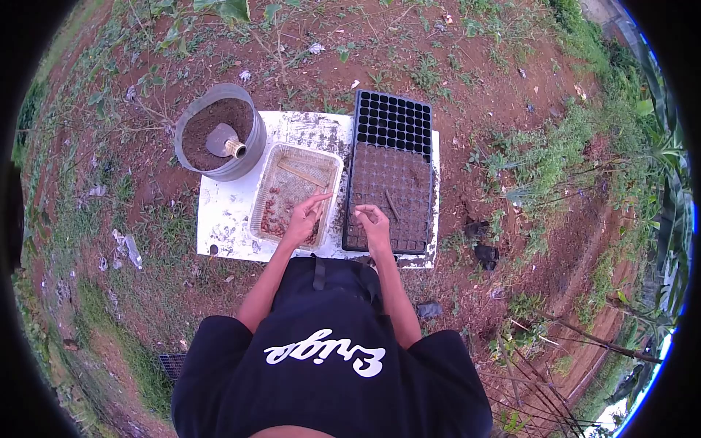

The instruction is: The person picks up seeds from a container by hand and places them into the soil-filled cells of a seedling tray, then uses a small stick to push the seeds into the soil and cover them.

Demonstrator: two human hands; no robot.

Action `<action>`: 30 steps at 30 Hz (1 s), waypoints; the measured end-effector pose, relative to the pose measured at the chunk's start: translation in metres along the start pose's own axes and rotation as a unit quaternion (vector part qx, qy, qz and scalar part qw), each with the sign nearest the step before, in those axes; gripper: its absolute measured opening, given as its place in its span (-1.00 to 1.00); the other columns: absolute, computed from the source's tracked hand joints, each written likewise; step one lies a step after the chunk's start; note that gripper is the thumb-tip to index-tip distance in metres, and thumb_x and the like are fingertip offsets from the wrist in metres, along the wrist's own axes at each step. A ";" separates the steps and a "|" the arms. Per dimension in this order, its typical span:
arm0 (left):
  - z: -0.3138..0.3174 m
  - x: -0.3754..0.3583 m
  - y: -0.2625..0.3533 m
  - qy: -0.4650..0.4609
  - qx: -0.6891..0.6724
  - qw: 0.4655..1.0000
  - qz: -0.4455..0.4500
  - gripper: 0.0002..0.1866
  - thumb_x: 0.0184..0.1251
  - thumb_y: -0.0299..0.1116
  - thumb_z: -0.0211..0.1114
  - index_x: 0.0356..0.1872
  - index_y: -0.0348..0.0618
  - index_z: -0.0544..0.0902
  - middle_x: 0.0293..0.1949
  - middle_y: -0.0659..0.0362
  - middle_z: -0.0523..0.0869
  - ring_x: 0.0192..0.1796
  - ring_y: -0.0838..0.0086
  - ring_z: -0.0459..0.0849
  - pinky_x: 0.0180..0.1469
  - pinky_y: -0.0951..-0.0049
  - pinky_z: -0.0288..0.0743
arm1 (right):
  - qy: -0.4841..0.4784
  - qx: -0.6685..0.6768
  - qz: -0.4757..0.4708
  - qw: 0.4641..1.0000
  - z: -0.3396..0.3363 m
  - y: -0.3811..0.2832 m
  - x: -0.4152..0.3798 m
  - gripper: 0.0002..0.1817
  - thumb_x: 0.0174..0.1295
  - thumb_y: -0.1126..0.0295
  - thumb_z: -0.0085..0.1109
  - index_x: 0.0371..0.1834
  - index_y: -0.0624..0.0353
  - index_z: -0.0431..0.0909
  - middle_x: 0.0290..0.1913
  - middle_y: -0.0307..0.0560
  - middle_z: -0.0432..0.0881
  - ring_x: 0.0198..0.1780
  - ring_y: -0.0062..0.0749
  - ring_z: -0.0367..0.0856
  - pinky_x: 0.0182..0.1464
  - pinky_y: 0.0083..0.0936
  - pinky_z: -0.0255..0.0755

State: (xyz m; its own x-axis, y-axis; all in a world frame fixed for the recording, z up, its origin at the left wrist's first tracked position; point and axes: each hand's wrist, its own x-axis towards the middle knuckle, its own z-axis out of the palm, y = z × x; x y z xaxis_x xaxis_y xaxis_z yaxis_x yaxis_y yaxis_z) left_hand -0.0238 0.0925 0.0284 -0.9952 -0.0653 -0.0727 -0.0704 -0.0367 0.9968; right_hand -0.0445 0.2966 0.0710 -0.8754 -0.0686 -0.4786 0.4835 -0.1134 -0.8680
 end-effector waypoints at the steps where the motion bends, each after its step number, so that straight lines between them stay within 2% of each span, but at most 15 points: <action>1: -0.001 0.001 0.003 -0.009 -0.042 0.999 -0.024 -0.68 0.46 -0.59 0.12 0.19 -0.30 0.59 0.18 -0.04 0.62 0.29 0.29 0.56 0.36 0.46 0.37 | 0.004 -0.023 0.012 1.000 -0.001 -0.001 -0.003 -0.80 0.29 0.43 0.27 -0.06 0.22 0.63 -0.17 -0.19 0.73 -0.27 -0.69 0.56 -0.21 -0.71 0.38; 3: -0.001 0.000 0.008 -0.018 -0.085 0.995 -0.048 -0.69 0.44 -0.61 0.14 0.17 -0.31 0.60 0.17 -0.07 0.63 0.25 0.27 0.60 0.31 0.48 0.43 | 0.008 -0.032 0.007 0.999 -0.001 0.000 -0.008 -0.80 0.28 0.43 0.29 -0.07 0.22 0.64 -0.18 -0.22 0.72 -0.27 -0.69 0.55 -0.21 -0.70 0.38; 5: 0.000 -0.002 0.018 0.007 -0.231 0.960 -0.160 -0.76 0.38 -0.58 0.25 0.03 -0.34 0.69 -0.02 -0.05 0.74 0.00 0.40 0.74 0.09 0.55 0.58 | 0.010 -0.041 0.002 0.999 0.001 0.001 -0.011 -0.80 0.27 0.43 0.31 -0.07 0.22 0.65 -0.20 -0.25 0.70 -0.27 -0.69 0.54 -0.22 -0.70 0.39; 6: 0.000 -0.003 0.024 0.007 -0.231 0.959 -0.161 -0.76 0.38 -0.58 0.25 0.03 -0.34 0.69 -0.02 -0.05 0.74 0.00 0.40 0.74 0.09 0.55 0.58 | 0.007 -0.043 0.002 0.999 0.002 0.003 -0.012 -0.80 0.25 0.45 0.32 -0.08 0.24 0.65 -0.20 -0.24 0.71 -0.24 -0.68 0.56 -0.19 -0.68 0.41; 8: -0.002 -0.002 0.049 0.006 -0.110 0.968 -0.226 -0.80 0.29 -0.48 0.39 -0.11 -0.34 0.75 -0.23 0.06 0.80 -0.29 0.59 0.75 -0.20 0.62 0.60 | 0.003 -0.044 0.002 0.999 0.003 0.007 -0.014 -0.79 0.24 0.46 0.34 -0.09 0.26 0.66 -0.20 -0.23 0.71 -0.21 -0.67 0.58 -0.17 -0.67 0.44; 9: -0.002 -0.002 0.045 0.006 -0.110 0.968 -0.225 -0.80 0.29 -0.48 0.39 -0.11 -0.34 0.75 -0.23 0.06 0.80 -0.29 0.59 0.75 -0.20 0.62 0.60 | -0.004 -0.043 -0.010 0.999 0.004 0.010 -0.014 -0.79 0.22 0.48 0.35 -0.10 0.28 0.65 -0.20 -0.22 0.71 -0.20 -0.66 0.61 -0.15 -0.66 0.47; 11: -0.002 0.000 0.039 -0.019 0.041 0.986 -0.162 -0.78 0.24 -0.37 0.46 -0.17 -0.30 0.77 -0.39 0.17 0.79 -0.43 0.69 0.66 -0.35 0.65 0.50 | -0.013 -0.042 -0.023 0.999 0.005 0.011 -0.013 -0.79 0.20 0.51 0.37 -0.11 0.30 0.65 -0.20 -0.20 0.72 -0.19 -0.64 0.63 -0.14 -0.65 0.50; 12: -0.001 0.000 0.036 -0.019 0.041 0.986 -0.162 -0.78 0.24 -0.37 0.46 -0.17 -0.30 0.77 -0.39 0.17 0.79 -0.43 0.69 0.66 -0.35 0.65 0.50 | -0.025 -0.054 -0.027 0.998 0.005 0.011 -0.012 -0.79 0.19 0.52 0.37 -0.11 0.30 0.65 -0.21 -0.20 0.72 -0.20 -0.63 0.64 -0.13 -0.64 0.52; 14: 0.002 0.001 0.046 -0.024 0.115 0.978 -0.175 -0.72 0.16 -0.21 0.53 -0.33 -0.26 0.78 -0.50 0.23 0.73 -0.65 0.70 0.48 -0.59 0.63 0.29 | -0.038 -0.066 -0.030 0.997 0.009 0.007 -0.014 -0.79 0.19 0.54 0.38 -0.12 0.30 0.65 -0.22 -0.19 0.72 -0.21 -0.62 0.65 -0.13 -0.64 0.53; 15: 0.004 0.001 0.040 -0.024 0.115 0.977 -0.176 -0.72 0.16 -0.21 0.53 -0.33 -0.26 0.78 -0.50 0.23 0.73 -0.65 0.70 0.48 -0.59 0.63 0.29 | -0.039 -0.075 -0.041 0.996 0.011 0.005 -0.015 -0.80 0.19 0.53 0.38 -0.14 0.30 0.65 -0.23 -0.19 0.72 -0.22 -0.62 0.65 -0.15 -0.65 0.53; 17: 0.009 0.000 0.032 -0.037 0.043 0.997 -0.052 -0.76 0.24 -0.26 0.48 -0.24 -0.23 0.77 -0.43 0.27 0.74 -0.53 0.77 0.51 -0.52 0.64 0.30 | -0.041 -0.084 -0.050 0.994 0.015 0.004 -0.015 -0.81 0.19 0.52 0.39 -0.16 0.30 0.65 -0.24 -0.19 0.71 -0.23 -0.62 0.65 -0.17 -0.66 0.53; 20: 0.007 -0.006 0.046 -0.093 -0.005 0.988 -0.126 -0.76 0.24 -0.25 0.48 -0.26 -0.24 0.76 -0.44 0.31 0.71 -0.55 0.79 0.46 -0.53 0.67 0.27 | -0.043 -0.096 -0.067 0.992 0.018 0.007 -0.013 -0.81 0.19 0.52 0.39 -0.16 0.28 0.63 -0.25 -0.18 0.71 -0.22 -0.62 0.64 -0.17 -0.66 0.53; 23: 0.005 -0.007 0.042 -0.084 -0.003 0.986 -0.142 -0.76 0.24 -0.27 0.48 -0.25 -0.24 0.75 -0.45 0.33 0.69 -0.55 0.80 0.44 -0.53 0.68 0.25 | -0.041 -0.117 -0.083 0.989 0.018 0.012 -0.010 -0.78 0.18 0.52 0.40 -0.13 0.26 0.62 -0.24 -0.16 0.70 -0.23 -0.63 0.64 -0.18 -0.68 0.52; 28: 0.004 -0.007 0.031 -0.085 -0.003 0.989 -0.125 -0.76 0.23 -0.28 0.48 -0.24 -0.25 0.74 -0.47 0.35 0.67 -0.56 0.81 0.42 -0.54 0.67 0.22 | -0.100 -0.109 -0.087 0.985 0.012 0.008 -0.009 -0.76 0.17 0.53 0.40 -0.11 0.28 0.62 -0.22 -0.17 0.71 -0.26 -0.67 0.61 -0.20 -0.68 0.51; 30: 0.004 -0.008 0.023 -0.089 -0.010 0.990 -0.113 -0.76 0.23 -0.28 0.48 -0.24 -0.25 0.74 -0.49 0.36 0.66 -0.57 0.82 0.41 -0.54 0.66 0.21 | -0.053 -0.181 -0.121 0.975 -0.002 0.009 0.000 -0.77 0.16 0.52 0.40 -0.12 0.27 0.64 -0.21 -0.17 0.72 -0.28 -0.65 0.62 -0.22 -0.66 0.51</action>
State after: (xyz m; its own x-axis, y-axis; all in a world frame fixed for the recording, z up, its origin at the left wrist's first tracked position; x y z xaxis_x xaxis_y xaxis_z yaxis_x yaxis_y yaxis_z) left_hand -0.0173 0.0962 0.0520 -0.9506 0.1235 -0.2848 -0.2925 -0.0494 0.9550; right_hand -0.0406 0.2979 0.0629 -0.9488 -0.1879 -0.2540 0.2122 0.2166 -0.9529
